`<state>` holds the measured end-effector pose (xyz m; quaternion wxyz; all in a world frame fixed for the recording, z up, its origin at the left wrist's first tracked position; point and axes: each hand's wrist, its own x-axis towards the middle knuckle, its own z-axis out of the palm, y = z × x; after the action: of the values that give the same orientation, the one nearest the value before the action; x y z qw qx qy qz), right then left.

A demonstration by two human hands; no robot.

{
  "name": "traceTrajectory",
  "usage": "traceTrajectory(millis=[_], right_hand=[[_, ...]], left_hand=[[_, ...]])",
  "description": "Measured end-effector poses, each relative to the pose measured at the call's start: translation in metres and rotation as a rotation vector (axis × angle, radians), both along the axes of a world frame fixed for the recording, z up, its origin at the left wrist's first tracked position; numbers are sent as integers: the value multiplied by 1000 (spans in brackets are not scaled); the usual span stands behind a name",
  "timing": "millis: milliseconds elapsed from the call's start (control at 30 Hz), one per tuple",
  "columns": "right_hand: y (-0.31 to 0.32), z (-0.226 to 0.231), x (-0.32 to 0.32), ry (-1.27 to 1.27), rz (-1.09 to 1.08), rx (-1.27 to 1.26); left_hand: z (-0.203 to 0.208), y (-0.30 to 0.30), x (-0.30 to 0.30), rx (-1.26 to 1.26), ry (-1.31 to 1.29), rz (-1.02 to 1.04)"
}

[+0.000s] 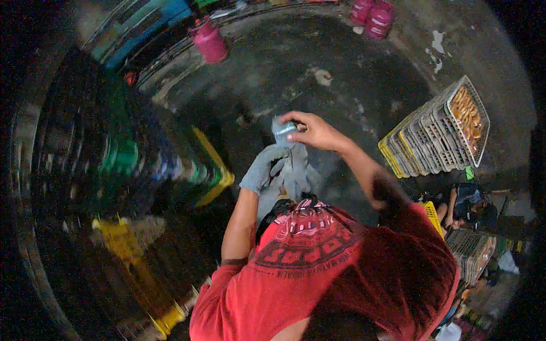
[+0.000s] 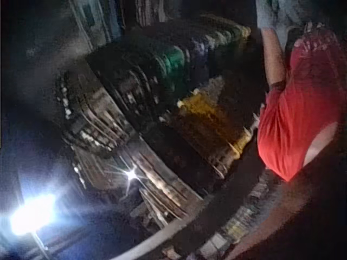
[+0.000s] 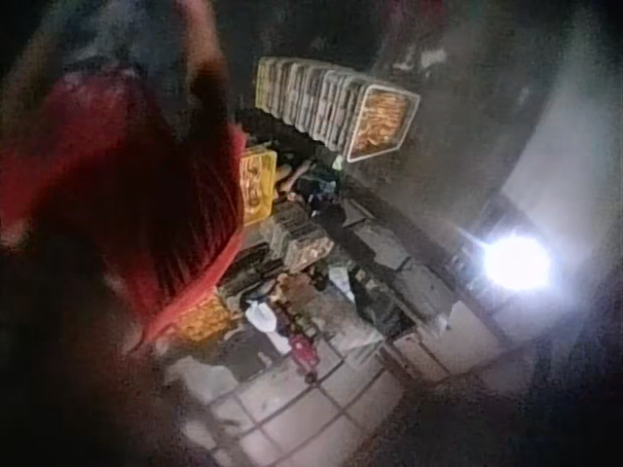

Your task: The person sits on the floor and packages individual bread buns into plastic bags, placing them into a yellow crate. The person then puts on gloves and spreads a white powdery substance in a metal tray using a red spatula.

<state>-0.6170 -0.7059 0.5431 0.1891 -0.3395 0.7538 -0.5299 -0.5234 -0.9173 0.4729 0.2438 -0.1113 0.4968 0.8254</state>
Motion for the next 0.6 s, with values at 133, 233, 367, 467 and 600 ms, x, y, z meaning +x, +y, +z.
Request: traceTrajectory(millis=[133,233,367,467,600], right_hand=[[8,14,-82,-345,-381,-235],[20,-3,-138,-342,-322,-192],[41,-28,-213,0,-493,-67],[62,-72,-261,113,-786,-325],[77,-67,-328,112,-1061,-199]], left_hand=[[31,1,-91,122,88,-201],[25,-5,-172,53,111,-615],[43,23,-260,-131,159,-483],[-11,20,-343,-412,81,-512],[-80,47,-424,95,30,-496]])
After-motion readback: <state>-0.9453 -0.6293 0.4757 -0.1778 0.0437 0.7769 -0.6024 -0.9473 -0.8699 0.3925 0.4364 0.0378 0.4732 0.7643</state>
